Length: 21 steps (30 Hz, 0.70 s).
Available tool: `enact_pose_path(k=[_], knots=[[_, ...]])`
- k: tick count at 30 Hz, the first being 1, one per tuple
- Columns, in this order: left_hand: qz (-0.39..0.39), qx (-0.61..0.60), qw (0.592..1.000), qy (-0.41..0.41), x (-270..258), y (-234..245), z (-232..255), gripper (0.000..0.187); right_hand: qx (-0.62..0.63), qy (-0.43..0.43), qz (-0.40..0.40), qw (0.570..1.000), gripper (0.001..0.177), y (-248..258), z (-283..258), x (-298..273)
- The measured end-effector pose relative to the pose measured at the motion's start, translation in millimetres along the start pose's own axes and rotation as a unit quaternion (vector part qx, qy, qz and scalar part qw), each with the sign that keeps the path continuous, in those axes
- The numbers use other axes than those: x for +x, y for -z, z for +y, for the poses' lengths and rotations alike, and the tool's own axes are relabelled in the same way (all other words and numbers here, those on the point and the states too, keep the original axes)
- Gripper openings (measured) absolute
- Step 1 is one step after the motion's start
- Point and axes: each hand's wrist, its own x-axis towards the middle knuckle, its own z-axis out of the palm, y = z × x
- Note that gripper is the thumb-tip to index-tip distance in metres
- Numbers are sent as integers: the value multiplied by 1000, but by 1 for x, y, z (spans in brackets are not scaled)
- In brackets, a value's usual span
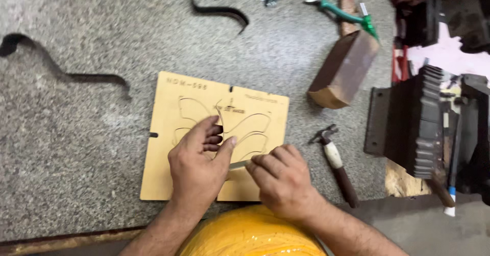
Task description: The person repeatedly bends a metal strip using a manual press and a wooden template, checking the curvature against the template after each press. The person also uses a hammer to tap the strip on a metal anvil. The process is iterative, with the person adjusting the strip's position and re-pressing it multiple times.
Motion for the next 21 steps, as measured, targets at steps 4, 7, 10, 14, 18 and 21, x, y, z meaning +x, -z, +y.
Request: enact_pose_path(k=[4,7,10,14,18,21], knots=[[-15,66,993,-101,-1,-32,15,27,-15,-61,-2,998,37,22,-14,-13],[-41,69,977,-196,-6,-67,35,21,3,-119,-18,993,37,52,-15,-37],[-99,53,965,-237,-9,-109,65,19,35,-155,61,985,37,100,-2,-88],[-208,23,965,-159,-17,-185,106,22,-17,-289,199,936,31,166,48,-203],[-284,53,940,-181,-31,-291,149,23,-159,-466,248,834,25,205,127,-353],[-334,93,922,-173,-48,-384,179,23,-184,-591,261,741,30,232,186,-472]])
